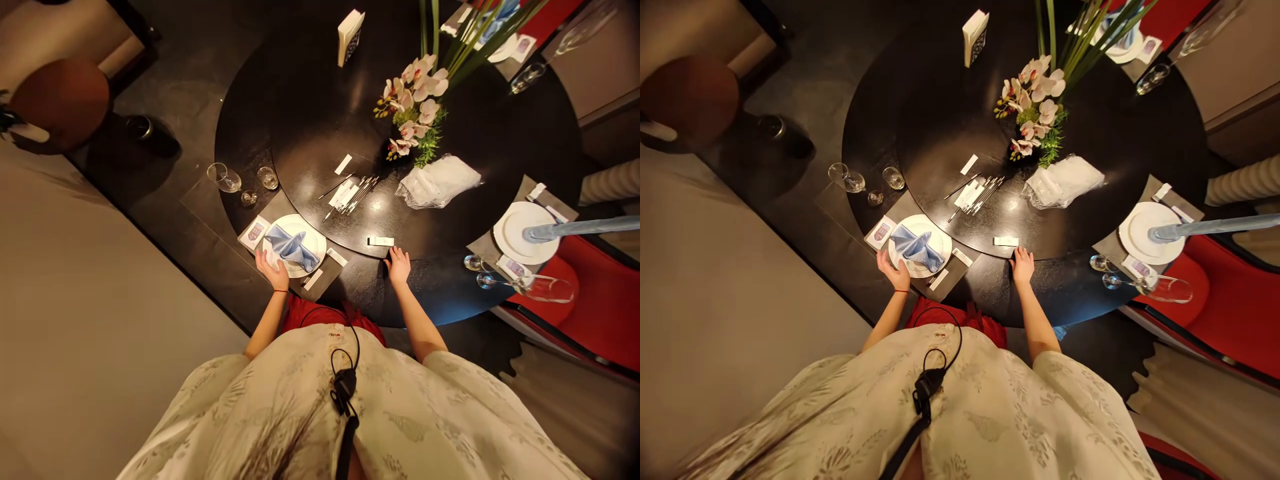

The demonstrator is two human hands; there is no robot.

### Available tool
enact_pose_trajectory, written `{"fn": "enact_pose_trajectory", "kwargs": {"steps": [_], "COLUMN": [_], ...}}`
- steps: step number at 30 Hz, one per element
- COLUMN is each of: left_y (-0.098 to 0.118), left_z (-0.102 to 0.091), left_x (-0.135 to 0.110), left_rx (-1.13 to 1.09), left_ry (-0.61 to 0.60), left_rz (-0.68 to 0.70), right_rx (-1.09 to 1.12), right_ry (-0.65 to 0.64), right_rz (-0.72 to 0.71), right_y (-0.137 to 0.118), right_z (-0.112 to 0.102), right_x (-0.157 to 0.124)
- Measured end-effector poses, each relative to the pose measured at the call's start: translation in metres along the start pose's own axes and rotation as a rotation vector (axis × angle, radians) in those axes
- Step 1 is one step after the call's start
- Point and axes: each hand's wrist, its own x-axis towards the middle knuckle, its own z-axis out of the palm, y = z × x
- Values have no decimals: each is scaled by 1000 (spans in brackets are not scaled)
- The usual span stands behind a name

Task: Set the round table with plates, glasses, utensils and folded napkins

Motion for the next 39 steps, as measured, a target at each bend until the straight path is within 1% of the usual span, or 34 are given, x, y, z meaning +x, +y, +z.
{"fn": "enact_pose_trajectory", "kwargs": {"steps": [3, 6, 9, 12, 14, 18, 20, 22, 23, 25, 30, 32, 35, 37, 39], "left_y": [23, 37, 42, 40, 36, 25, 20, 17, 15, 13, 3, -4, -17, -25, -30], "left_z": [22, 42, 51, 49, 43, 27, 19, 12, 10, 5, -12, -21, -35, -42, -46], "left_x": [-2, -15, -32, -46, -50, -52, -54, -58, -61, -66, -71, -72, -73, -74, -75], "left_rx": [-34, -83, -112, -131, -171, -256, -259, -258, -262, -270, -258, -254, -245, -243, -252], "left_ry": [-16, -151, -262, -353, -444, -700, -757, -757, -748, -739, -733, -697, -629, -587, -560], "left_rz": [141, 230, 292, 328, 319, 267, 246, 220, 202, 172, 172, 146, 67, 26, 2], "right_rx": [-1, -18, -50, -88, -107, -59, 35, 165, 225, 299, 266, 250, 235, 243, 268], "right_ry": [-14, -36, -49, -51, -51, -31, 2, 36, 43, 29, -14, -25, -23, -10, -8], "right_rz": [-1, -3, 14, 53, 107, 321, 482, 636, 685, 705, 610, 536, 429, 398, 376], "right_y": [4, 15, 29, 42, 46, 43, 34, 21, 14, -2, -43, -60, -84, -95, -102], "right_z": [-1, -3, -7, -10, -11, -17, -22, -28, -31, -35, -37, -36, -36, -35, -36], "right_x": [1, 4, 8, 10, 9, 13, 20, 33, 40, 54, 79, 87, 98, 105, 110]}}
